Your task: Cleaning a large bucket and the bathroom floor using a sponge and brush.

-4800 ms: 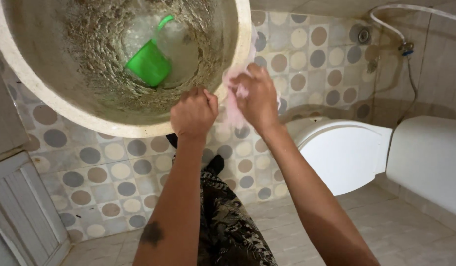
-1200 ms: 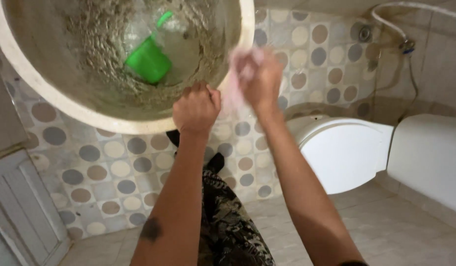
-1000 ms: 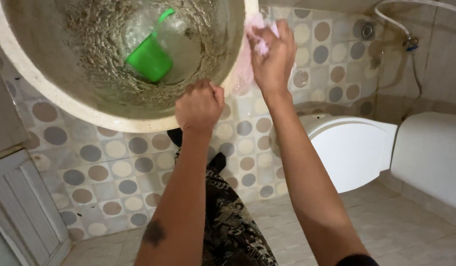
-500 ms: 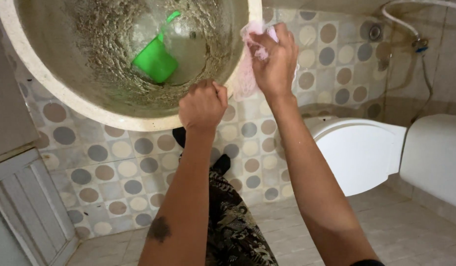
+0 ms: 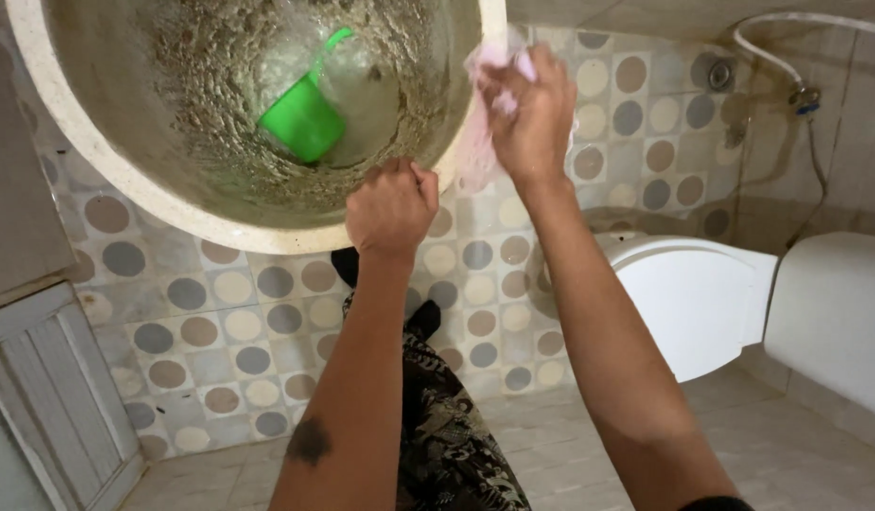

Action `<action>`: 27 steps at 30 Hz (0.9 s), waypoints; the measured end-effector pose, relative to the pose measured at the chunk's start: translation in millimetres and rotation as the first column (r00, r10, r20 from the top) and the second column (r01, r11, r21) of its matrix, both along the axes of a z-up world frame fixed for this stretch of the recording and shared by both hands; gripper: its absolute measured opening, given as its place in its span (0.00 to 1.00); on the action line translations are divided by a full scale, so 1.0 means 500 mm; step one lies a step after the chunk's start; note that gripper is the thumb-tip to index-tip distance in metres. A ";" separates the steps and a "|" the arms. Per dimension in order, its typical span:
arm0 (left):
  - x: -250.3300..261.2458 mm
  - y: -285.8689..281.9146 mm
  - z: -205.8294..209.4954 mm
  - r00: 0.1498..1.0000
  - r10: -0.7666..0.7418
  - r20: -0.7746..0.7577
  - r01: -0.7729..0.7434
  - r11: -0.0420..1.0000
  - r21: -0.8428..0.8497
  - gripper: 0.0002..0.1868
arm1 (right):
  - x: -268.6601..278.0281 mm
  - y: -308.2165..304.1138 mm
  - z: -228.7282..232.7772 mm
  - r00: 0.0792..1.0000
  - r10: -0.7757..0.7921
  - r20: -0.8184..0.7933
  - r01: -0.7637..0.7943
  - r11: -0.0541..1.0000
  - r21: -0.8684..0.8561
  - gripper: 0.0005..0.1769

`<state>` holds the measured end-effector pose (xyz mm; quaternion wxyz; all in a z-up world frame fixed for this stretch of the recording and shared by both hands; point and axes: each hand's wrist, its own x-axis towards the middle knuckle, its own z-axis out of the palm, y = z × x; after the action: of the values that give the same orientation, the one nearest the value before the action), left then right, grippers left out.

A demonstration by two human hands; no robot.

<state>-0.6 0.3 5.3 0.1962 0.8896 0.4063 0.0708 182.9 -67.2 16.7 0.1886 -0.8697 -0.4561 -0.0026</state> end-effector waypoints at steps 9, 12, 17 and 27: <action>0.007 -0.002 -0.007 0.999 0.026 0.032 -0.027 0.999 0.035 0.16 | -0.179 -0.089 0.062 0.972 0.187 -0.144 -0.182 0.982 0.042 0.15; 0.005 0.003 -0.005 1.000 0.018 0.018 -0.018 0.999 0.027 0.17 | -0.193 -0.093 0.108 0.864 0.062 -0.500 -0.001 0.993 0.122 0.14; 0.006 0.009 -0.007 0.995 -0.036 -0.095 0.027 0.995 -0.100 0.19 | -0.131 -0.234 -0.017 0.142 0.078 -0.987 0.627 0.764 0.150 0.14; 0.004 0.004 -0.006 0.997 -0.029 -0.077 0.026 0.999 -0.039 0.19 | -0.057 -0.285 0.014 -0.208 0.200 -0.958 0.754 0.656 -0.026 0.21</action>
<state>1.4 2.5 2.2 0.1980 0.8934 0.4025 0.0261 154.4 -209.5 23.8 0.7185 -0.5264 0.1169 0.4394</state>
